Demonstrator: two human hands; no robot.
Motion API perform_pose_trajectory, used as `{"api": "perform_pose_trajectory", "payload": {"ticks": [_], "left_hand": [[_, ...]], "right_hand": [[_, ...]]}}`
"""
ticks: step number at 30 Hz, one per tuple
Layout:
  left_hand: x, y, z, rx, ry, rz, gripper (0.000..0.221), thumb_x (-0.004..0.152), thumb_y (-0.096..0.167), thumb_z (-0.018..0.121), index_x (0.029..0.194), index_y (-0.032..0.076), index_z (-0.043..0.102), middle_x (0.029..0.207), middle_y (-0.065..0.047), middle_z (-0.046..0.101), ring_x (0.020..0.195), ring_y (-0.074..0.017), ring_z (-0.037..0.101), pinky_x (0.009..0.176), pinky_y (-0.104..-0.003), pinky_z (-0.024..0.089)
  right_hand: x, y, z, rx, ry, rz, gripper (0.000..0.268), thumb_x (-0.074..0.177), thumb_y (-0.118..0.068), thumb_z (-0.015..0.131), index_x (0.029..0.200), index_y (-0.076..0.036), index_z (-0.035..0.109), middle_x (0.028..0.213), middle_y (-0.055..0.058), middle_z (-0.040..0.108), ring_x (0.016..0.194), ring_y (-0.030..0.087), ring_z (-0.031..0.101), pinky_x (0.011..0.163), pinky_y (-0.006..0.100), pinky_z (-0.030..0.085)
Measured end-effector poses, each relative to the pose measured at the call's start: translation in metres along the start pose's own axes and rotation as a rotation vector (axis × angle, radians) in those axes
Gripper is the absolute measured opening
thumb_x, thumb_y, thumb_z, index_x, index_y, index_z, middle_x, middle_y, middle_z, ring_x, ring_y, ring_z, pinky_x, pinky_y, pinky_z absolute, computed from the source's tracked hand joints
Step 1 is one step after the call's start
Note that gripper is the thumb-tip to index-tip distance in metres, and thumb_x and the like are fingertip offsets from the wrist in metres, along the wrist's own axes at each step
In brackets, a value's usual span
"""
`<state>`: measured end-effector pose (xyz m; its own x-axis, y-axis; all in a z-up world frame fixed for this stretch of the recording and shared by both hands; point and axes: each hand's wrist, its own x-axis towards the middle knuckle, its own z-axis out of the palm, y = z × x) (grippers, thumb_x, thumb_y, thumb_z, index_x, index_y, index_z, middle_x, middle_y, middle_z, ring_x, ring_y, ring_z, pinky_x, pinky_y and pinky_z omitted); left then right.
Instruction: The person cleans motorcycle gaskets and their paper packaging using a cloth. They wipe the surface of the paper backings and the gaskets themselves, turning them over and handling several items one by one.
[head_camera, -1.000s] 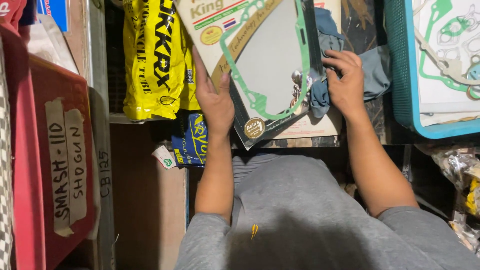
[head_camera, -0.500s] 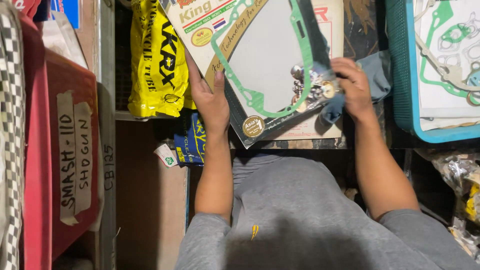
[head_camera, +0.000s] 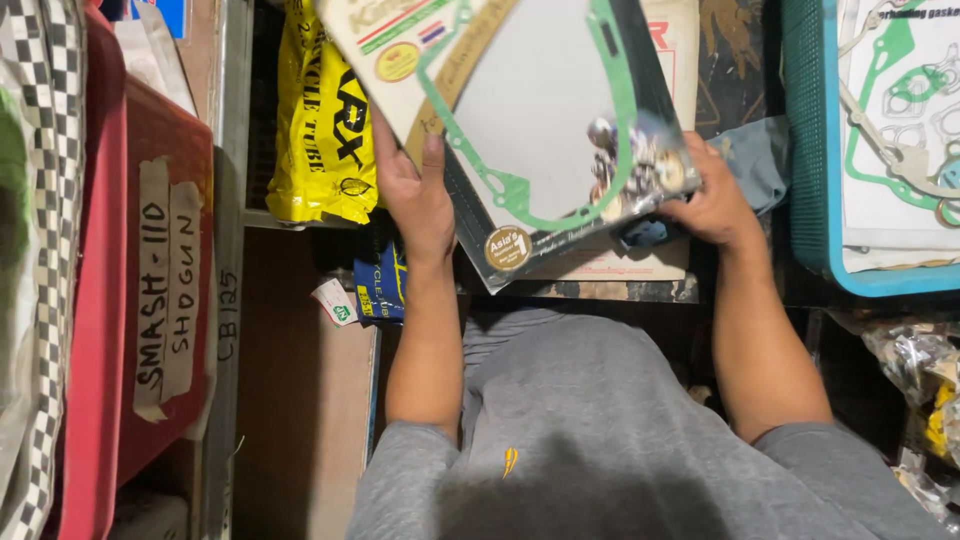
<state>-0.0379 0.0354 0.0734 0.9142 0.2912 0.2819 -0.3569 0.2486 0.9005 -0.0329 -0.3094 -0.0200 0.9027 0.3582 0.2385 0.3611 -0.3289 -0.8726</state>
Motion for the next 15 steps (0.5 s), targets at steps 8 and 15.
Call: {"api": "perform_pose_trajectory", "payload": {"ticks": [8, 15], "left_hand": [[-0.001, -0.015, 0.009, -0.012, -0.042, -0.025, 0.072, 0.103, 0.007, 0.066, 0.162, 0.003, 0.027, 0.154, -0.022, 0.053, 0.135, -0.0289, 0.061, 0.121, -0.041, 0.047], [0.000, -0.058, 0.010, -0.067, -0.035, 0.055, 0.060, 0.111, 0.006, 0.060, 0.163, 0.015, 0.032, 0.147, -0.011, 0.062, 0.133, -0.0162, 0.058, 0.121, -0.042, 0.045]], "right_hand": [[-0.024, -0.001, 0.004, 0.301, -0.111, 0.305, 0.061, 0.064, -0.001, 0.085, 0.122, 0.003, 0.065, 0.112, 0.008, 0.072, 0.093, 0.017, 0.064, 0.089, 0.029, 0.054], [-0.031, 0.004, 0.015, 0.328, -0.018, 0.123, 0.034, 0.082, -0.009, 0.085, 0.113, 0.001, 0.075, 0.118, 0.017, 0.074, 0.114, 0.019, 0.061, 0.109, 0.049, 0.047]]}}
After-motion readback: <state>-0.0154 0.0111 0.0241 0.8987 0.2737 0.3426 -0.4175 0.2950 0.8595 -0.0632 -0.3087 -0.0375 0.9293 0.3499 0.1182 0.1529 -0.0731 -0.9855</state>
